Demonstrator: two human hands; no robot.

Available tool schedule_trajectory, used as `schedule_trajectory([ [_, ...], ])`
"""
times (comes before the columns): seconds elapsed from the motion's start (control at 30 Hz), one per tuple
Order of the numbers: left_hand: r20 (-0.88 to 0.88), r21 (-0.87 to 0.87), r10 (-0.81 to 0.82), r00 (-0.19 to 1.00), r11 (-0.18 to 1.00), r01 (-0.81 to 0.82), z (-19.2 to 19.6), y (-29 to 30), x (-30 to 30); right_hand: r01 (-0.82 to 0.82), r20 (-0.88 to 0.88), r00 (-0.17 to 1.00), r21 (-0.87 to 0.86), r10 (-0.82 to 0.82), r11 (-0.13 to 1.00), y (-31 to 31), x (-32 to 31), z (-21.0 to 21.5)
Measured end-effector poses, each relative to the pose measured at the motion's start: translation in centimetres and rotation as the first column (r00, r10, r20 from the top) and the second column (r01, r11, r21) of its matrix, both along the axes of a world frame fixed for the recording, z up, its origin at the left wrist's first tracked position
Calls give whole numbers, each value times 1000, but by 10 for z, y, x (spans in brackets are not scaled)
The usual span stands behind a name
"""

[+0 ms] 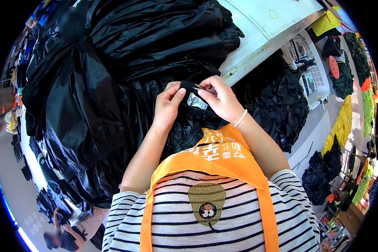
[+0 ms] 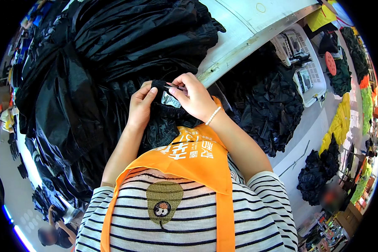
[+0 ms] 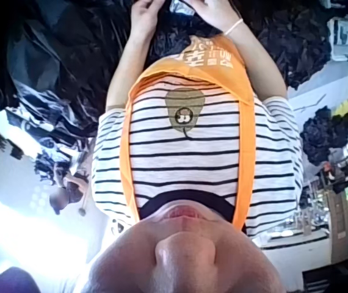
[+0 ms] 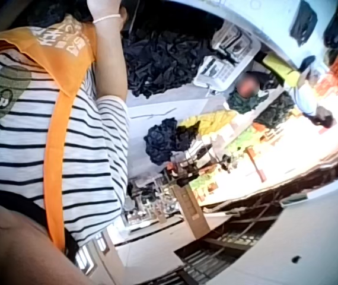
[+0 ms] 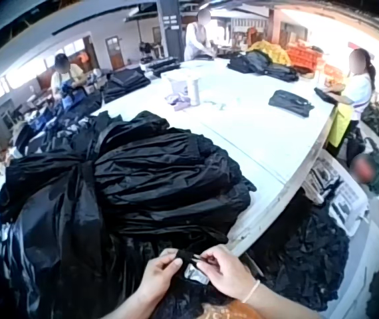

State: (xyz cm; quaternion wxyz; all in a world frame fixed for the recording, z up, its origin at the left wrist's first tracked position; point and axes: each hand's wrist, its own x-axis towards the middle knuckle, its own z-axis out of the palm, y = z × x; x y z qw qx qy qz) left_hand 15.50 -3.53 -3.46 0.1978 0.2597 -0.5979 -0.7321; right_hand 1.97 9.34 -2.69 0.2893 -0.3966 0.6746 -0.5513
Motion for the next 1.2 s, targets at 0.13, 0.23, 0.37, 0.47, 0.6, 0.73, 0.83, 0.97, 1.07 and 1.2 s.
schedule_trajectory([
  [0.13,2,-22,5,1000,1000,-5,0,0,0,20,-34,999,35,-19,999,2,-3,6],
  [0.23,9,-14,16,1000,1000,-16,-1,1,0,41,-90,995,72,-35,997,6,-7,13],
  [0.37,49,-71,-10,999,997,14,3,1,-1,38,-64,997,15,-37,999,0,-6,13],
  [0.47,6,-44,-24,1000,999,24,-1,1,0,15,-94,995,1,-15,1000,-6,-4,10],
  [0.6,-4,-63,-24,1000,998,24,-4,1,1,7,-96,995,4,-6,1000,-10,-4,13],
  [0.73,4,-109,-41,999,993,41,-4,0,1,-2,-50,999,12,3,1000,-12,-4,14],
  [0.83,8,-128,-43,999,991,43,-3,1,1,4,-24,1000,27,-3,1000,-12,-4,14],
  [0.97,21,-119,-38,999,992,40,-2,2,2,-4,-94,996,69,11,998,-10,-5,18],
  [1.07,17,-131,-50,999,990,51,-3,2,1,4,54,999,-34,-2,999,-10,-5,2],
  [1.2,5,-194,-91,996,977,90,-3,2,1,-35,66,997,-30,37,999,-11,-5,7],
])
